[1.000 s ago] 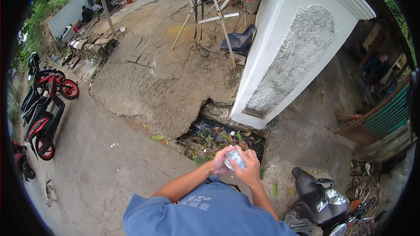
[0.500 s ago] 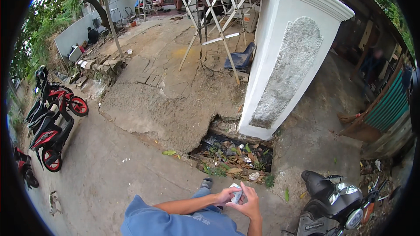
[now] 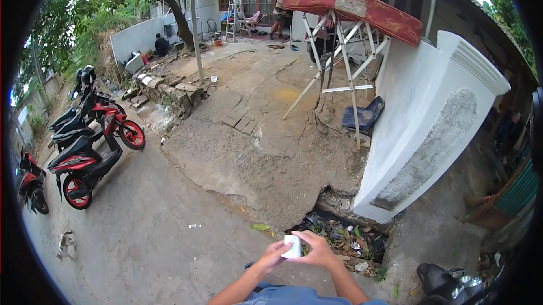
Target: The person sands the surfaces of a concrete pillar and wall using sandpaper, periodically folding the sandpaper and feeling the wall surface by hand.
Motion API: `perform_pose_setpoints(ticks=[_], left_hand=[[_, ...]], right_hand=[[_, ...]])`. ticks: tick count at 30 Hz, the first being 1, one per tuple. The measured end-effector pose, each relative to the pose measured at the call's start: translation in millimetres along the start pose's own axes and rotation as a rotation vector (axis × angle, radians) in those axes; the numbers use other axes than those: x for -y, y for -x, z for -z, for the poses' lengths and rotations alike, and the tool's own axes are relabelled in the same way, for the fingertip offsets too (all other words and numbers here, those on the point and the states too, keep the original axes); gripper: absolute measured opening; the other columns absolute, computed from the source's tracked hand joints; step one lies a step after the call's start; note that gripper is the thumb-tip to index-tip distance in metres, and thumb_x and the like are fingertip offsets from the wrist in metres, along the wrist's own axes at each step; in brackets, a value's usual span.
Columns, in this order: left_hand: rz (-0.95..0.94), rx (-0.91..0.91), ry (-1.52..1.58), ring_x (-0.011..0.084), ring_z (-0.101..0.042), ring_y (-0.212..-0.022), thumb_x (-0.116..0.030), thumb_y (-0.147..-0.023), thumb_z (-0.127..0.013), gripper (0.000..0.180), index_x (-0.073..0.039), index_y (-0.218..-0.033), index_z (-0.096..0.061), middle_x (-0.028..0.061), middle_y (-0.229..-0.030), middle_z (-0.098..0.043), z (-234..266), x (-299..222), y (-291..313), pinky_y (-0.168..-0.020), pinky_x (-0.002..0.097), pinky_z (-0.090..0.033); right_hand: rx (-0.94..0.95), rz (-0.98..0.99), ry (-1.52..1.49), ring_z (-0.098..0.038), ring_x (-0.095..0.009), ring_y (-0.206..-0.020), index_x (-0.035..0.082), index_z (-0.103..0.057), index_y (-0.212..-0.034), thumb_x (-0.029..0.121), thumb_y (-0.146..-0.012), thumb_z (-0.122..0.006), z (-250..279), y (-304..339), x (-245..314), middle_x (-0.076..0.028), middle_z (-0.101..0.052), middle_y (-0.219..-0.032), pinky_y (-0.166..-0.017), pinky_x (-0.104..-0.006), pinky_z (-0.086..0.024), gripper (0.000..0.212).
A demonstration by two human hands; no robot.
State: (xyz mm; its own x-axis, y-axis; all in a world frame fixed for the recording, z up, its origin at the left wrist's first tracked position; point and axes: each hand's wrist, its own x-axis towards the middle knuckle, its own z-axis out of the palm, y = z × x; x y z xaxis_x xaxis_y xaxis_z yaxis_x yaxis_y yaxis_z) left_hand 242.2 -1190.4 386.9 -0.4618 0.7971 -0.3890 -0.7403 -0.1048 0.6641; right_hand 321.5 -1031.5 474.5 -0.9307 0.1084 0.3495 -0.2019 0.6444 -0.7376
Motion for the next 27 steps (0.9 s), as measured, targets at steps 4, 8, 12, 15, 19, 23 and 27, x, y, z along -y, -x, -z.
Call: perform_pose_setpoints(ticks=[4,8,12,15,19,23,27], left_hand=[[-0.175,-0.035,0.015,0.0168,-0.063,-0.103,-0.014,-0.093,-0.066,0.042,0.005,-0.128,-0.054,0.0093,-0.115,-0.065,77.5,-85.0,35.0,-0.091,0.0311,-0.051],[-0.212,-0.101,-0.003,0.016,-0.064,-0.101,-0.01,-0.091,-0.068,0.04,0.006,-0.126,-0.057,0.01,-0.114,-0.066,124.5,-127.7,47.6,-0.09,0.0314,-0.051],[-0.188,-0.157,0.039,0.0157,-0.065,-0.097,-0.013,-0.092,-0.067,0.037,0.006,-0.123,-0.059,0.0096,-0.111,-0.067,147.2,-137.7,37.3,-0.087,0.0307,-0.052],[-0.147,-0.168,0.051,0.0154,-0.065,-0.097,-0.017,-0.093,-0.066,0.038,0.006,-0.123,-0.059,0.0091,-0.111,-0.067,151.4,-145.6,26.6,-0.085,0.0303,-0.052],[-0.102,-0.204,0.072,0.0155,-0.065,-0.097,-0.022,-0.095,-0.064,0.039,0.004,-0.123,-0.059,0.0083,-0.111,-0.067,161.0,-160.0,12.0,-0.085,0.0308,-0.052],[-0.089,-0.266,0.046,0.0188,-0.065,-0.1,-0.03,-0.099,-0.057,0.042,0.002,-0.125,-0.057,0.01,-0.113,-0.066,180.9,-175.7,-9.7,-0.088,0.0341,-0.052],[-0.093,-0.192,0.101,0.0241,-0.064,-0.107,-0.036,-0.101,-0.05,0.048,0.002,-0.129,-0.053,0.0146,-0.12,-0.064,198.2,-204.0,-36.7,-0.093,0.0371,-0.051]], right_hand=[[0.135,0.092,-0.101,-0.064,-0.029,-0.107,0.006,-0.058,-0.127,0.036,-0.064,-0.088,-70.2,-79.1,31.2,-0.014,-0.064,-0.119,-0.092,-0.0369,-0.051,0.076],[0.192,0.071,-0.157,-0.062,-0.029,-0.112,0.007,-0.057,-0.129,0.038,-0.066,-0.087,-121.0,-122.6,39.4,-0.014,-0.063,-0.123,-0.094,-0.0378,-0.05,0.077],[0.208,0.043,-0.16,-0.065,-0.025,-0.105,0.006,-0.059,-0.127,0.034,-0.062,-0.09,-141.1,-148.9,30.7,-0.013,-0.065,-0.118,-0.092,-0.0352,-0.051,0.078],[0.245,0.019,-0.136,-0.066,-0.024,-0.102,0.006,-0.059,-0.127,0.034,-0.061,-0.091,-143.1,-165.4,20.6,-0.012,-0.066,-0.116,-0.091,-0.0348,-0.052,0.078],[0.273,0.006,-0.162,-0.066,-0.023,-0.102,0.006,-0.059,-0.127,0.035,-0.061,-0.091,-148.9,-189.4,6.2,-0.012,-0.066,-0.117,-0.091,-0.0344,-0.052,0.08],[0.285,-0.014,-0.265,-0.065,-0.023,-0.104,0.007,-0.058,-0.128,0.036,-0.06,-0.091,-162.8,-217.1,-18.0,-0.011,-0.065,-0.119,-0.091,-0.0346,-0.051,0.081],[0.353,0.1,-0.236,-0.065,-0.026,-0.105,0.007,-0.056,-0.131,0.034,-0.062,-0.09,-170.3,-261.7,-39.6,-0.012,-0.064,-0.123,-0.091,-0.0358,-0.052,0.082]])
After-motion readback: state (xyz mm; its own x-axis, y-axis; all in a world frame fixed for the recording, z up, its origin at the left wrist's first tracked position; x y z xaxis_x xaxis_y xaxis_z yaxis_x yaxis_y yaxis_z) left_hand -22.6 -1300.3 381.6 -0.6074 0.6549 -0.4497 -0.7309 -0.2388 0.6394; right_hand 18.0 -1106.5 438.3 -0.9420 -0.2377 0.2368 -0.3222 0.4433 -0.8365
